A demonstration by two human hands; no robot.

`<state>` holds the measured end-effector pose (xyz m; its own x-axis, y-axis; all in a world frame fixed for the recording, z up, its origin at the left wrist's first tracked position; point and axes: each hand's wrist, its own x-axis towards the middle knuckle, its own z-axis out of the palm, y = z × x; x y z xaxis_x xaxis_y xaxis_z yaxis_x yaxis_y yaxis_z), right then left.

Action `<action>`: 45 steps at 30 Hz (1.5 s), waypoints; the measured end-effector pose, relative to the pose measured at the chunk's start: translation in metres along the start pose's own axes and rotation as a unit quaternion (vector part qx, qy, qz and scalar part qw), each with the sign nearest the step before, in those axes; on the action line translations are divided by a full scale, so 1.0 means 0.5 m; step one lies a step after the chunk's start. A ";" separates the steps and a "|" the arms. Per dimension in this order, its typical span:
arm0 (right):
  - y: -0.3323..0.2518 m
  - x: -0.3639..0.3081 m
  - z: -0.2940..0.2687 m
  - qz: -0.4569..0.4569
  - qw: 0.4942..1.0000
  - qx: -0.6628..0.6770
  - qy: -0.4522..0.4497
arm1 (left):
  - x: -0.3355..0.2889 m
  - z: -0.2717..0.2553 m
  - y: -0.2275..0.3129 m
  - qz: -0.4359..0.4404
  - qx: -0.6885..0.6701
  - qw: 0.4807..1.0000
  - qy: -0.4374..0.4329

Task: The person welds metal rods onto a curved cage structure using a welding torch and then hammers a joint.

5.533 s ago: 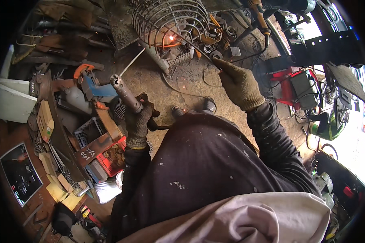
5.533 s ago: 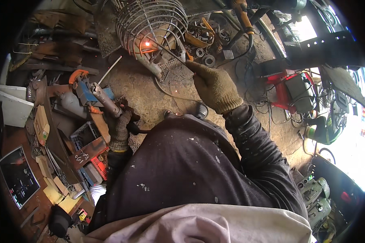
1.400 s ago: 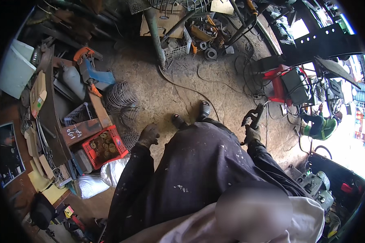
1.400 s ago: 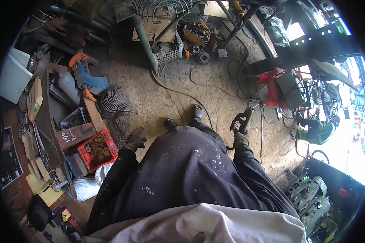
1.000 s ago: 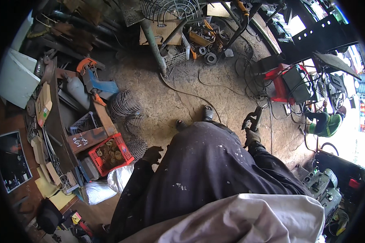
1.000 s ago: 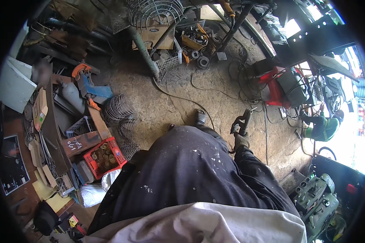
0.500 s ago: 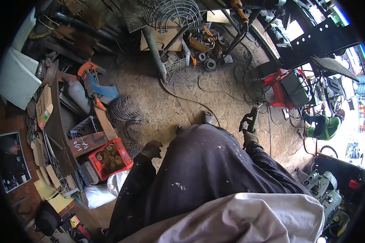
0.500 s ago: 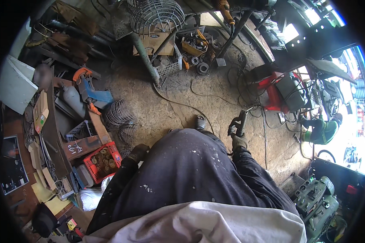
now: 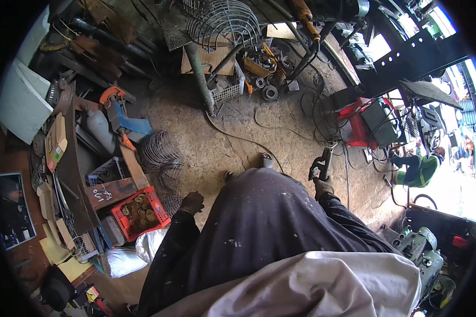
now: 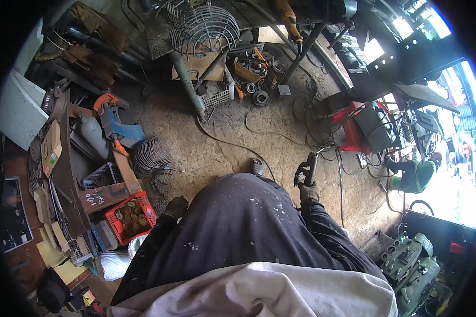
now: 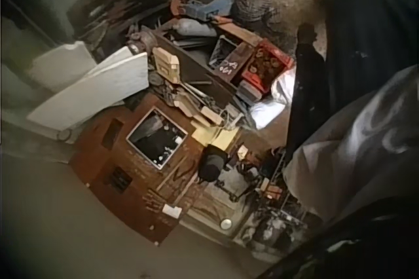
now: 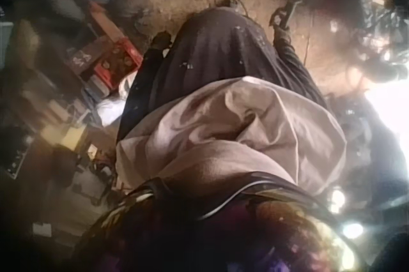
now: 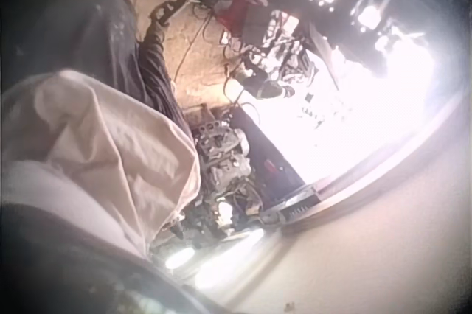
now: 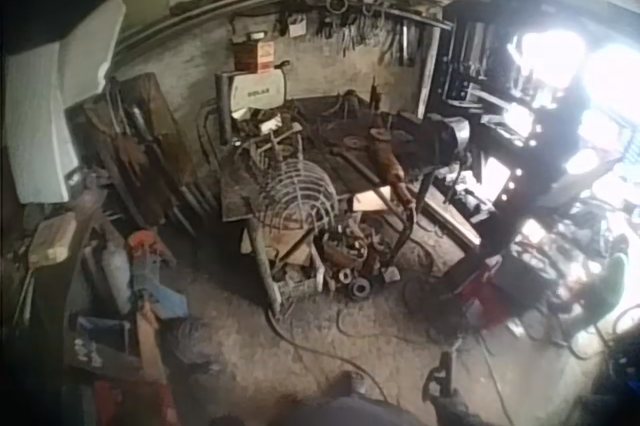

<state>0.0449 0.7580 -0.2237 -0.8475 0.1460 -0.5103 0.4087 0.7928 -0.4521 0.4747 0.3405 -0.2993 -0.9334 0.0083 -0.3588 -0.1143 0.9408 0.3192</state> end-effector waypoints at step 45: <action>-0.054 0.018 0.065 -0.061 0.997 0.007 -0.052 | 0.034 -0.031 -0.009 -0.037 -0.032 0.998 -0.029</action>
<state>0.0370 0.7188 -0.2400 -0.8522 -0.0134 -0.5231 0.3099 0.7926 -0.5252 0.4540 0.3312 -0.2933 -0.9004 -0.0388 -0.4333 -0.2052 0.9161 0.3445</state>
